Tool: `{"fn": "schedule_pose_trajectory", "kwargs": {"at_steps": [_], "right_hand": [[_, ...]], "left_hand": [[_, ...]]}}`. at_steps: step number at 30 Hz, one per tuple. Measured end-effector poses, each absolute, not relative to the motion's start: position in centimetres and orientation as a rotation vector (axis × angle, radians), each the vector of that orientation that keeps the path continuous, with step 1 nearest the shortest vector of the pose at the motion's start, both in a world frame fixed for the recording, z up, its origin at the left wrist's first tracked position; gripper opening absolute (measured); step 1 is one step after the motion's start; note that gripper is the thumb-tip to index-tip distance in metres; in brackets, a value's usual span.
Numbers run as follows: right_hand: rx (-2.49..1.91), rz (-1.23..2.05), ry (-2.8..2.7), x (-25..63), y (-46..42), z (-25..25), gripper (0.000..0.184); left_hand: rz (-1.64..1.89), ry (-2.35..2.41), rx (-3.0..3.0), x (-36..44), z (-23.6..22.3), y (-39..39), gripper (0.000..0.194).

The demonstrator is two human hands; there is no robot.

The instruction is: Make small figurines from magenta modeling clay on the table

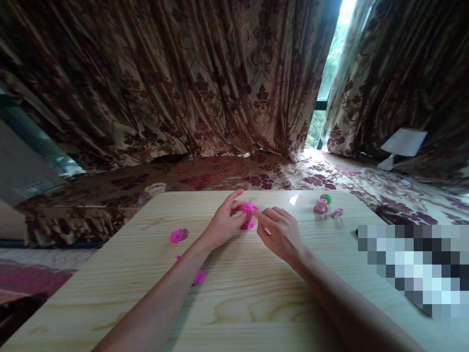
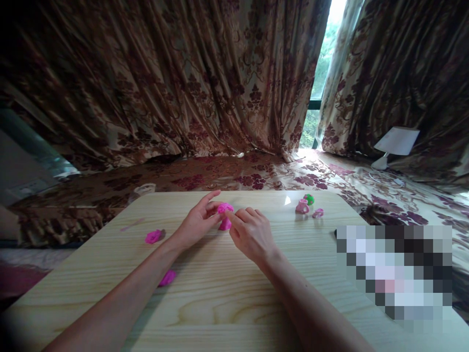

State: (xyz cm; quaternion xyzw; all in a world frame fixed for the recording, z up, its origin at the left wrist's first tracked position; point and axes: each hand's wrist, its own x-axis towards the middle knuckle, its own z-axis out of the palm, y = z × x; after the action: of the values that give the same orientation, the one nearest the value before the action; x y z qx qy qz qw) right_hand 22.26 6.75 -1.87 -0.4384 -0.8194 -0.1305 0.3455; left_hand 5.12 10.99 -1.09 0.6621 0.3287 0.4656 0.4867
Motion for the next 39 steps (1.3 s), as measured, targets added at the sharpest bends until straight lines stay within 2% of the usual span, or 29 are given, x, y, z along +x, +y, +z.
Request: {"fn": "schedule_pose_trajectory", "kwargs": {"at_steps": [17, 27, 39], "right_hand": [[-1.144, -0.294, -2.037, 22.37, 6.64, -1.88, 0.039], [-1.184, -0.165, -1.942, 22.45, 6.95, -2.28, 0.034], [-1.154, -0.135, -1.939, 22.47, 6.93, -2.19, 0.041]], "left_hand": [[1.155, 0.82, 1.613, 5.16, -0.91, 10.93, 0.066], [1.154, 0.807, 1.637, 5.28, -0.96, 10.72, 0.064], [1.155, 0.81, 1.586, 5.6, -0.83, 10.56, 0.065]]}}
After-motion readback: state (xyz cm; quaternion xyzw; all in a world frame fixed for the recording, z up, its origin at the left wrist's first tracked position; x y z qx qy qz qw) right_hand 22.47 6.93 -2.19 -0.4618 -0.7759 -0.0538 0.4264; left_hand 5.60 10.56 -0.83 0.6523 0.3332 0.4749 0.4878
